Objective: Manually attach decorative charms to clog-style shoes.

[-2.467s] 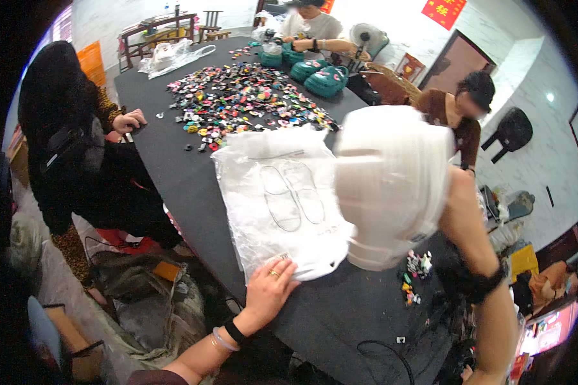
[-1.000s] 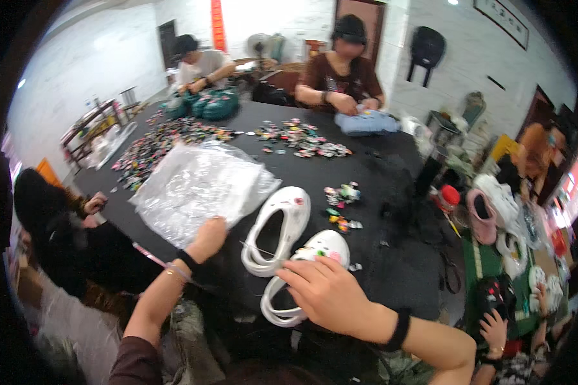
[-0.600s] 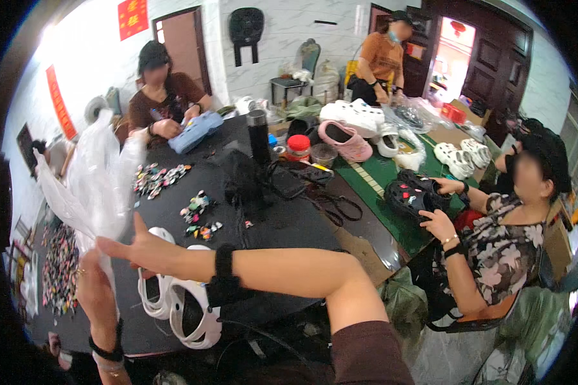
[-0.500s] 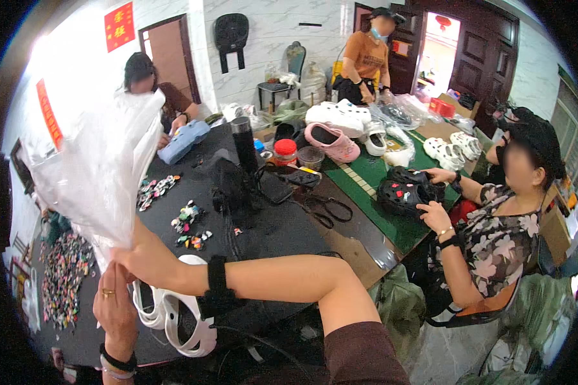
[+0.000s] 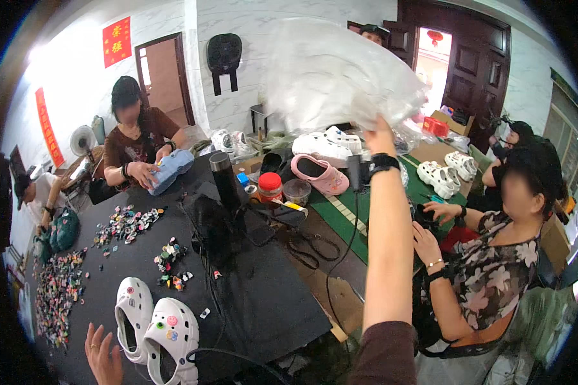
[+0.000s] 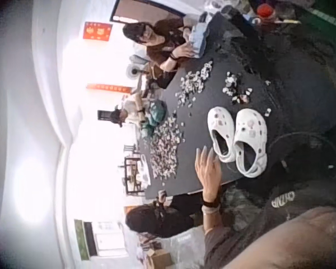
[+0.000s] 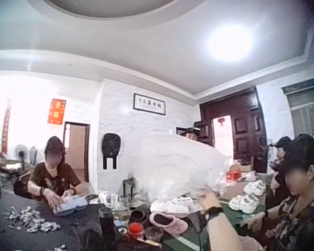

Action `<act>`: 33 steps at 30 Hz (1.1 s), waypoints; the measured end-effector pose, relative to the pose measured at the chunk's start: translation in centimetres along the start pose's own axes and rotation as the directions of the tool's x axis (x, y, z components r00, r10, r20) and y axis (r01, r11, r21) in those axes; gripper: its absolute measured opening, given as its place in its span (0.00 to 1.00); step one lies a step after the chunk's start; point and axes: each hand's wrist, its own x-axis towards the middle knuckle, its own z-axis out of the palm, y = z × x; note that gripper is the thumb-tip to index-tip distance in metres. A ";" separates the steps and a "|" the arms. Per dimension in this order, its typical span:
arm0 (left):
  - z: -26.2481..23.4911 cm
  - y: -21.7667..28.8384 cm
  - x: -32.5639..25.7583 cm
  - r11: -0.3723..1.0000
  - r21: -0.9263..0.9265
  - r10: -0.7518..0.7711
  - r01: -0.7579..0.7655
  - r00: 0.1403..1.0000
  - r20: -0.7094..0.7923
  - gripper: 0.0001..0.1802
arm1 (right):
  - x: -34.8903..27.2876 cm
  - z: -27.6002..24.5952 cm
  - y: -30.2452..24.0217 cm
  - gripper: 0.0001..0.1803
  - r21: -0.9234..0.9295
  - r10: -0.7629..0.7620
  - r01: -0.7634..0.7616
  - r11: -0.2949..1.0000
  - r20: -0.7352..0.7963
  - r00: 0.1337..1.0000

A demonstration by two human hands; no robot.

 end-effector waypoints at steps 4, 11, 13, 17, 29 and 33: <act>-2.0 1.2 -2.4 0.989 0.046 -0.142 0.138 0.984 0.107 0.14 | -7.8 5.5 6.5 0.29 0.064 0.080 -0.073 0.995 -0.114 0.990; 0.2 1.7 -2.9 0.975 -0.078 -0.198 0.210 0.970 0.141 0.18 | -16.9 4.7 8.2 0.15 0.462 0.718 -0.684 0.564 0.133 0.683; 0.2 1.5 -3.2 0.972 -0.079 -0.208 0.220 0.968 0.141 0.19 | -20.5 6.8 5.6 0.16 0.341 0.698 -0.766 0.545 0.322 0.640; 1.4 1.5 -4.7 0.898 -0.148 -0.381 0.414 0.901 0.207 0.23 | -25.4 9.9 -2.7 0.17 0.025 0.635 -0.819 0.573 0.619 0.463; 0.1 0.6 -8.0 0.842 -0.248 -0.495 0.480 0.869 0.000 0.24 | -36.4 20.7 -16.3 0.19 -0.423 0.479 -0.545 0.724 0.877 -0.044; 0.6 1.9 -8.0 0.808 -0.377 -0.499 0.452 0.866 -0.030 0.23 | -39.1 23.2 -17.5 0.19 -0.537 0.492 -0.430 0.726 0.842 -0.222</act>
